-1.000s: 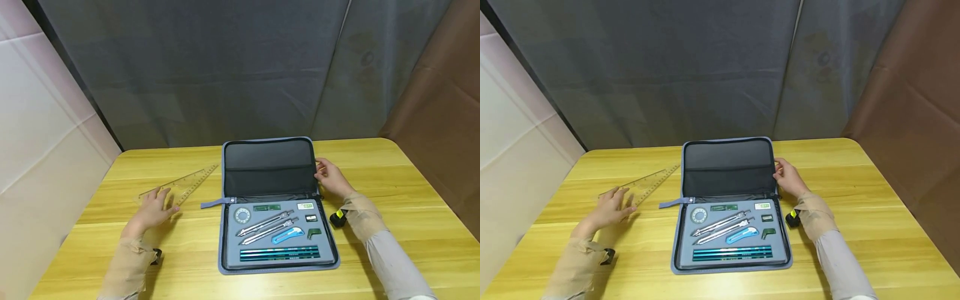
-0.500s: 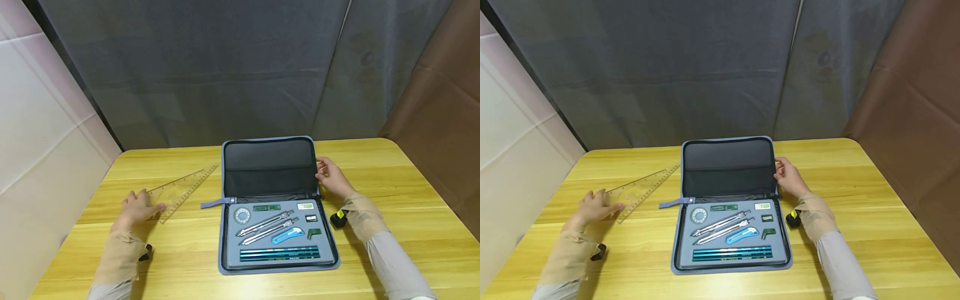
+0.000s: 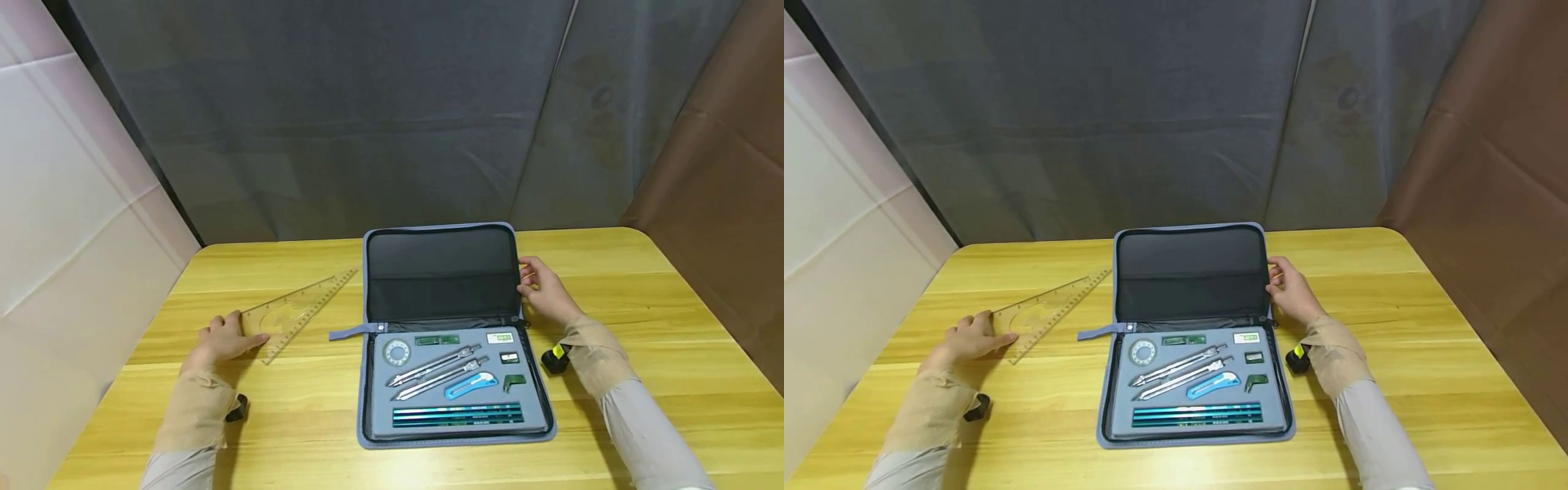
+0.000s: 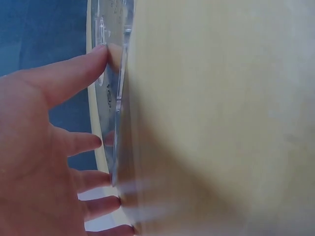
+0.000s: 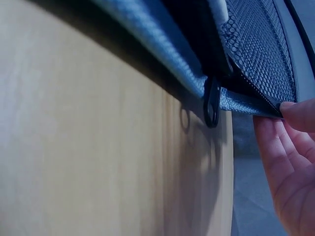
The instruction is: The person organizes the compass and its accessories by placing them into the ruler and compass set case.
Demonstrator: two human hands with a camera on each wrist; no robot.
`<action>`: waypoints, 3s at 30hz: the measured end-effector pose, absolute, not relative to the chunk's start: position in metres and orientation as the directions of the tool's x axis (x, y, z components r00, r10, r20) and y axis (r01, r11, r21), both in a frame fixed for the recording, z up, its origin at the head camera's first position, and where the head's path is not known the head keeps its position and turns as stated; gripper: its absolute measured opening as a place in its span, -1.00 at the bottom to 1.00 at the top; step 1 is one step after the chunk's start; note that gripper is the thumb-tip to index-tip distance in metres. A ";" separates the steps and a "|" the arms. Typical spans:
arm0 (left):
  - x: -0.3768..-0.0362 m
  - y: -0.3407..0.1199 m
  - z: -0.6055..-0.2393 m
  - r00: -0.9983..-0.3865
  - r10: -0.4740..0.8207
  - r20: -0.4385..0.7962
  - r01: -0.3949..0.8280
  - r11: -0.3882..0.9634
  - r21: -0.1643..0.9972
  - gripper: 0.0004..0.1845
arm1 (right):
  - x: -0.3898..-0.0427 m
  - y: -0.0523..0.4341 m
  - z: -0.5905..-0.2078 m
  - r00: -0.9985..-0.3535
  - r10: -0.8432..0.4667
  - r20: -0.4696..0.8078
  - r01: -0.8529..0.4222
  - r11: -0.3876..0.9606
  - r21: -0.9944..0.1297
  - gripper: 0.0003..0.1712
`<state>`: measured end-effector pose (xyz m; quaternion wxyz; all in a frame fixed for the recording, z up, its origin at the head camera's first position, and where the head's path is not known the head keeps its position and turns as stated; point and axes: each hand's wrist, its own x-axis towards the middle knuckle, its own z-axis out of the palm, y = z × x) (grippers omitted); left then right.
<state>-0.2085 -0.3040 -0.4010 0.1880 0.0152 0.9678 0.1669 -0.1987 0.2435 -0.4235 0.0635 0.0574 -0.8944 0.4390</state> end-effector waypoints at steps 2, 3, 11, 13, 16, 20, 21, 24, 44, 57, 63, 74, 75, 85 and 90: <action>-0.210 -0.304 -0.401 -0.926 0.084 -0.368 -0.042 0.946 0.321 0.03 | -0.199 0.244 -0.423 -0.985 -0.051 0.166 -0.162 0.604 -0.780 -0.48; -0.210 -0.305 -0.400 -0.925 0.079 -0.371 -0.048 0.946 0.321 0.04 | -0.199 0.243 -0.423 -0.985 -0.053 0.166 -0.164 0.603 -0.781 -0.48; -0.211 -0.304 -0.393 -0.915 0.064 -0.399 -0.075 0.943 0.324 0.05 | -0.199 0.244 -0.423 -0.986 -0.054 0.156 -0.157 0.608 -0.778 -0.47; -0.211 -0.304 -0.393 -0.912 0.069 -0.405 -0.073 0.943 0.324 0.05 | -0.199 0.244 -0.423 -0.987 -0.053 0.154 -0.154 0.613 -0.775 -0.47; -0.213 -0.304 -0.392 -0.911 0.070 -0.406 -0.071 0.945 0.321 0.05 | -0.200 0.244 -0.424 -0.987 -0.050 0.155 -0.152 0.620 -0.770 -0.48; -0.215 -0.304 -0.391 -0.923 0.066 -0.380 -0.060 0.948 0.312 0.03 | -0.201 0.244 -0.424 -0.987 -0.046 0.157 -0.151 0.618 -0.772 -0.48; -0.215 -0.304 -0.391 -0.926 0.065 -0.373 -0.056 0.950 0.306 0.02 | -0.201 0.244 -0.424 -0.986 -0.047 0.160 -0.154 0.617 -0.772 -0.48; -0.217 -0.305 -0.391 -0.929 0.066 -0.364 -0.048 0.954 0.295 0.01 | -0.200 0.244 -0.423 -0.986 -0.049 0.160 -0.156 0.614 -0.774 -0.48; -0.217 -0.316 -0.392 -0.960 0.128 -0.250 0.041 0.945 0.326 -0.07 | -0.200 0.245 -0.422 -0.983 -0.061 0.175 -0.176 0.615 -0.769 -0.48; -0.210 -0.319 -0.393 -0.989 0.068 -0.133 -0.014 0.845 0.534 -0.15 | -0.201 0.244 -0.426 -0.983 -0.063 0.175 -0.176 0.614 -0.769 -0.48; -0.208 -0.317 -0.397 -0.997 -0.072 -0.042 -0.082 0.764 0.640 0.05 | -0.200 0.246 -0.427 -0.984 -0.051 0.169 -0.164 0.612 -0.774 -0.47; -0.208 -0.323 -0.404 -0.997 -0.039 0.068 0.030 0.606 0.795 -0.29 | -0.201 0.247 -0.429 -0.981 -0.055 0.188 -0.183 0.606 -0.774 -0.47; -0.209 -0.323 -0.405 -0.997 -0.028 0.078 0.046 0.597 0.801 -0.36 | -0.201 0.247 -0.429 -0.980 -0.056 0.189 -0.184 0.606 -0.774 -0.47; -0.205 -0.322 -0.413 -0.986 0.036 0.165 0.168 0.220 0.961 -0.69 | -0.200 0.247 -0.428 -0.982 -0.058 0.181 -0.179 0.604 -0.777 -0.47; -0.211 -0.332 -0.418 -0.959 0.070 0.274 0.277 0.025 0.961 -0.69 | -0.199 0.247 -0.427 -0.981 -0.056 0.184 -0.181 0.595 -0.783 -0.48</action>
